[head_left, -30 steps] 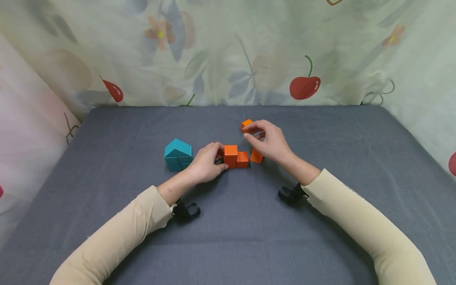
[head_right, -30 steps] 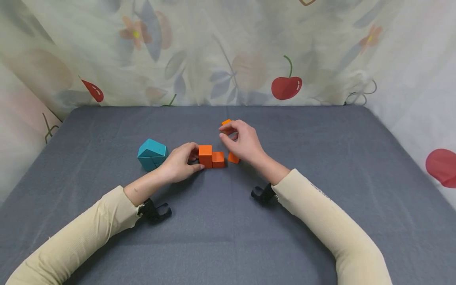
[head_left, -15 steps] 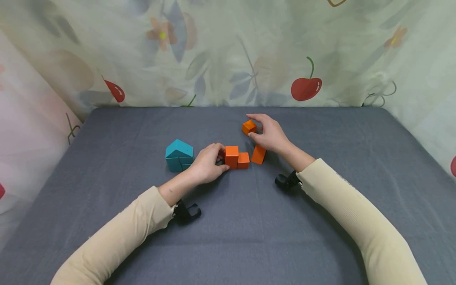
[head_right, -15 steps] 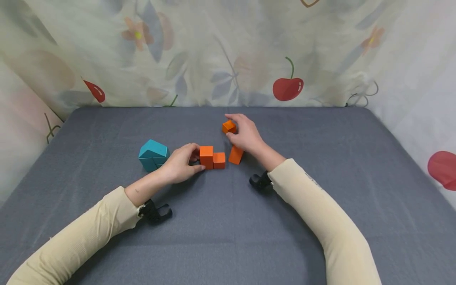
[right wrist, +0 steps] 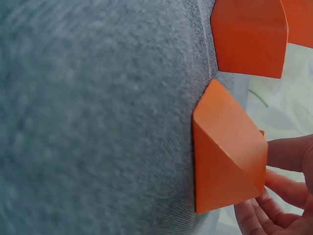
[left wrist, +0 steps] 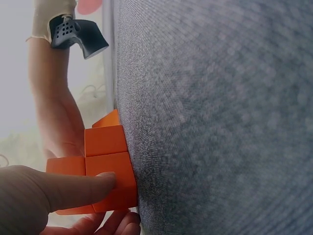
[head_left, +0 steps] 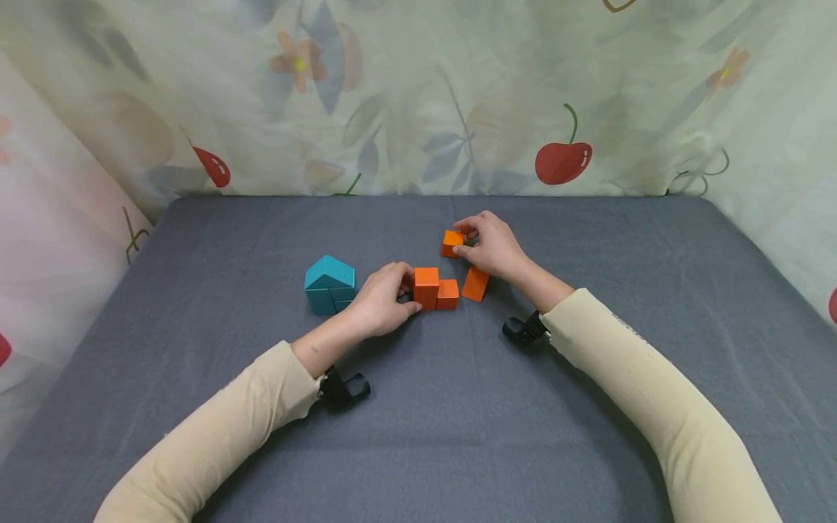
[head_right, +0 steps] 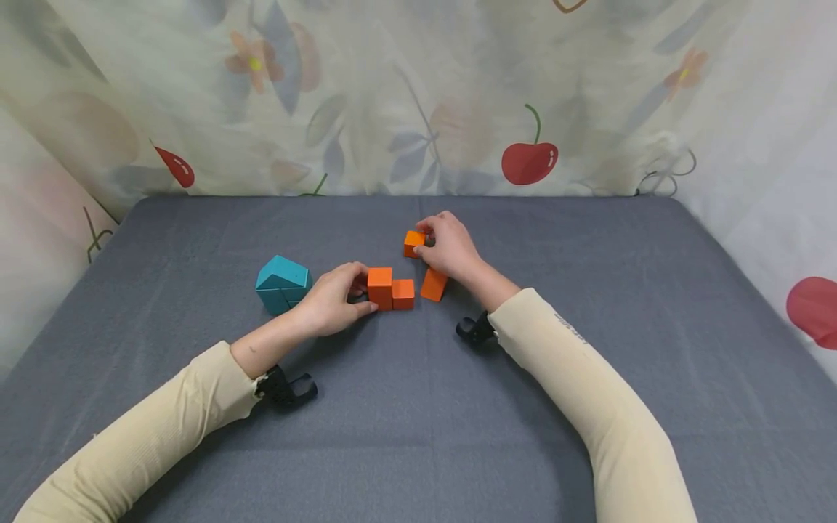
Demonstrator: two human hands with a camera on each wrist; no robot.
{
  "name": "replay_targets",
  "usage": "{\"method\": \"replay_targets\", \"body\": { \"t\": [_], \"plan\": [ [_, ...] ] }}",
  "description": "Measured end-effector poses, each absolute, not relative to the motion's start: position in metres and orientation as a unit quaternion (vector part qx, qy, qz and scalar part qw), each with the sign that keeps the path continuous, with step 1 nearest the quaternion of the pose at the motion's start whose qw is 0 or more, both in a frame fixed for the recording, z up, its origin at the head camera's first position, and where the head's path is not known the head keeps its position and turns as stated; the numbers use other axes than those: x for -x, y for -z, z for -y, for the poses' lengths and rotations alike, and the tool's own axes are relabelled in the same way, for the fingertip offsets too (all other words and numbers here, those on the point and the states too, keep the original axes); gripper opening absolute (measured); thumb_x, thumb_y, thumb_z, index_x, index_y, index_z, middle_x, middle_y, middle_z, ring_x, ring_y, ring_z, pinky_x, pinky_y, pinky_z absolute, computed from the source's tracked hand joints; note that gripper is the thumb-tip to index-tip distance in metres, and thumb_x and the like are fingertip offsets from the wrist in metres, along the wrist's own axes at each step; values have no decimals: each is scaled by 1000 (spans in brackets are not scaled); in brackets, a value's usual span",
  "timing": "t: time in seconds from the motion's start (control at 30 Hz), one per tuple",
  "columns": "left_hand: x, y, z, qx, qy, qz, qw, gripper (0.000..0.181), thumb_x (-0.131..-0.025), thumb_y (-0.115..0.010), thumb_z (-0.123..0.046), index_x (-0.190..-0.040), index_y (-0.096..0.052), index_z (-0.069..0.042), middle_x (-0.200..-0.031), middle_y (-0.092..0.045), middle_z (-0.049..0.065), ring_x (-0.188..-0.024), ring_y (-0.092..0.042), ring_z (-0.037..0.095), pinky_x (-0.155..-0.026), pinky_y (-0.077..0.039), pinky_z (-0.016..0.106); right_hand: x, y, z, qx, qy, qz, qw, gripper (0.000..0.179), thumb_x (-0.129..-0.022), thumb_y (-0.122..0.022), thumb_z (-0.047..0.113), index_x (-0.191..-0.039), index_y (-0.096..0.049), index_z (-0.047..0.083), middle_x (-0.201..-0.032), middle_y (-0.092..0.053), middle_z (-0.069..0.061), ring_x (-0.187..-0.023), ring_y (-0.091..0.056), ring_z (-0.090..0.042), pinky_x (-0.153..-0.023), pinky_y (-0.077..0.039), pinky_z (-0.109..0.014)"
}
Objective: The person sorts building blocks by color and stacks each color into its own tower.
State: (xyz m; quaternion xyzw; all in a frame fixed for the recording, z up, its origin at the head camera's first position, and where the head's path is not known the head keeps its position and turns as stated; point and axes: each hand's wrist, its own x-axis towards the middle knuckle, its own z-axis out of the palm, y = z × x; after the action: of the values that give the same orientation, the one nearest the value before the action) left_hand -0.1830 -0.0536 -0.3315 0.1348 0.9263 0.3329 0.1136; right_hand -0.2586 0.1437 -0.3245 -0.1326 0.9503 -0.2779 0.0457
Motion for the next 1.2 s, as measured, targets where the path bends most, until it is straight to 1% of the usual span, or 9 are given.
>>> {"method": "replay_targets", "body": {
  "t": [0.23, 0.4, 0.53, 0.63, 0.83, 0.97, 1.2],
  "plan": [
    [183, 333, 53, -137, -334, -926, 112, 42, -91, -67, -14, -126, -50, -1, -115, -55, 13, -106, -51, 26, -95, -45, 38, 259, 329, -145, 131, 278, -950, 47, 41, -93, -64, 15, -131, -57, 3, -125, -53, -18, -111, -53, -31, -94, -45, -44],
    [183, 334, 54, -138, -335, -925, 110, 41, -90, -67, -14, -125, -51, -1, -114, -55, 13, -105, -51, 26, -95, -45, 38, 258, 331, -146, 122, 300, -945, 51, 41, -92, -65, 17, -130, -57, 5, -124, -59, -16, -110, -57, -30, -92, -49, -42],
    [184, 333, 54, -137, -335, -925, 111, 40, -90, -67, -14, -125, -51, -2, -114, -55, 13, -105, -51, 26, -95, -45, 38, 254, 330, -147, 117, 320, -939, 53, 41, -92, -65, 18, -130, -57, 6, -123, -61, -15, -105, -61, -29, -88, -51, -40],
    [183, 333, 54, -138, -336, -925, 113, 41, -91, -67, -14, -126, -51, -1, -114, -55, 13, -105, -51, 26, -95, -45, 38, 249, 328, -149, 122, 332, -934, 52, 41, -92, -66, 18, -130, -57, 6, -123, -61, -15, -104, -62, -30, -90, -51, -40],
    [182, 332, 54, -140, -334, -925, 111, 41, -90, -67, -14, -126, -51, -1, -114, -55, 13, -105, -51, 26, -95, -45, 38, 237, 318, -155, 156, 351, -922, 49, 41, -90, -67, 16, -128, -58, 6, -124, -61, -15, -111, -59, -29, -94, -50, -41],
    [183, 333, 54, -141, -335, -926, 105, 39, -90, -67, -13, -124, -51, 0, -113, -55, 14, -104, -52, 27, -93, -45, 38, 231, 315, -157, 186, 356, -914, 49, 39, -89, -68, 15, -126, -60, 6, -123, -62, -14, -109, -60, -27, -92, -51, -40],
    [183, 333, 54, -141, -335, -925, 106, 39, -90, -67, -14, -124, -51, 0, -113, -56, 14, -104, -53, 27, -93, -46, 38, 221, 314, -163, 240, 369, -897, 43, 40, -88, -70, 13, -125, -61, 3, -121, -63, -15, -106, -61, -30, -87, -53, -39]
  ]
}}
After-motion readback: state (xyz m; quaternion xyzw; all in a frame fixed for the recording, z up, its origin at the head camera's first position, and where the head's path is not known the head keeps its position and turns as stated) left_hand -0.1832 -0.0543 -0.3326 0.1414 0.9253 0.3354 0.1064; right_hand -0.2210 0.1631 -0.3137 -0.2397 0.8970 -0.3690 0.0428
